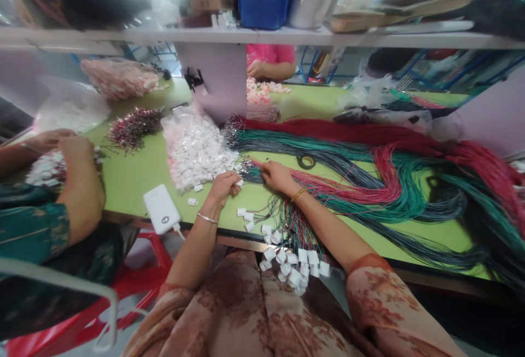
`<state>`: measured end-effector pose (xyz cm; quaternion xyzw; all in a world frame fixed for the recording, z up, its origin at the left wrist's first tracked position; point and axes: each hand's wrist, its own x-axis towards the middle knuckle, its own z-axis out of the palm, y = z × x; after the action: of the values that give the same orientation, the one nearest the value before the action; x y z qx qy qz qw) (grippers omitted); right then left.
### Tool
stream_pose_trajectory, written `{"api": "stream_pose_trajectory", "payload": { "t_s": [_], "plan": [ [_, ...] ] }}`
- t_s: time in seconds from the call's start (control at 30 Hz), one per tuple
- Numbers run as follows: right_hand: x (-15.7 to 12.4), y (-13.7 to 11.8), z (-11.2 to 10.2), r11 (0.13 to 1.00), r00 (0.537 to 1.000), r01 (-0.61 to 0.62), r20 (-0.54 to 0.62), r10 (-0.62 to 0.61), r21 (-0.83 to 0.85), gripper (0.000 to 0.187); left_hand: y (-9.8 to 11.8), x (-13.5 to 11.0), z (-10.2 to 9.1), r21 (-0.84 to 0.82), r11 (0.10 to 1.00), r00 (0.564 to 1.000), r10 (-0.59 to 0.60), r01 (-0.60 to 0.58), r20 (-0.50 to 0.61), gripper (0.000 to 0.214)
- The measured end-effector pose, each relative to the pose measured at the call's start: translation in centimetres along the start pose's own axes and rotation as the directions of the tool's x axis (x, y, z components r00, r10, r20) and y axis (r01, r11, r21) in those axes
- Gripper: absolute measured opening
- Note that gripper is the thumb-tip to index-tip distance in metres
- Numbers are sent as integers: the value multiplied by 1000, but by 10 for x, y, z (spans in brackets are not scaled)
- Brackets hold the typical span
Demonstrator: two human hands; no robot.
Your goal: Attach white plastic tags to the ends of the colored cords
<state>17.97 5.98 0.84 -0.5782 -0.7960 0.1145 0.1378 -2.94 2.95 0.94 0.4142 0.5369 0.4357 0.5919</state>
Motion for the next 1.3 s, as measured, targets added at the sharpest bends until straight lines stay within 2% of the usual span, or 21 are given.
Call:
{"api": "stream_pose_trajectory", "payload": {
  "t_s": [0.17,0.37,0.5,0.63,0.7,0.8,1.0,1.1,1.3],
  "plan": [
    [-4,-4,4,991,998,61,26,-58,-116,29,6,-3,7,32,999,1000,20,-20,-1,13],
    [-5,5,-3,989,999,54,-1,-54,-135,28,23,-7,24,-14,994,992,106,-106,62,10],
    [-5,8,-11,994,999,26,-18,-28,-108,27,17,-3,29,-109,991,996,78,-71,54,13],
    [-3,4,-11,987,989,146,41,-143,-63,19,8,1,26,-160,987,998,32,-24,47,15],
    [-1,3,-8,990,989,137,63,-134,-41,16,6,1,23,-167,986,998,29,-21,47,16],
    [2,6,-4,997,996,76,35,-77,30,19,7,0,20,-179,984,999,21,-15,36,16],
    [8,19,-1,953,994,77,-100,-50,293,18,6,0,22,-194,981,999,24,-17,36,14],
    [12,13,-2,896,993,95,-109,-52,435,20,5,0,23,-227,974,999,26,-15,47,15],
    [7,-13,-8,724,992,121,-99,-73,679,23,0,1,26,-339,940,997,48,-23,65,18]
  ]
}}
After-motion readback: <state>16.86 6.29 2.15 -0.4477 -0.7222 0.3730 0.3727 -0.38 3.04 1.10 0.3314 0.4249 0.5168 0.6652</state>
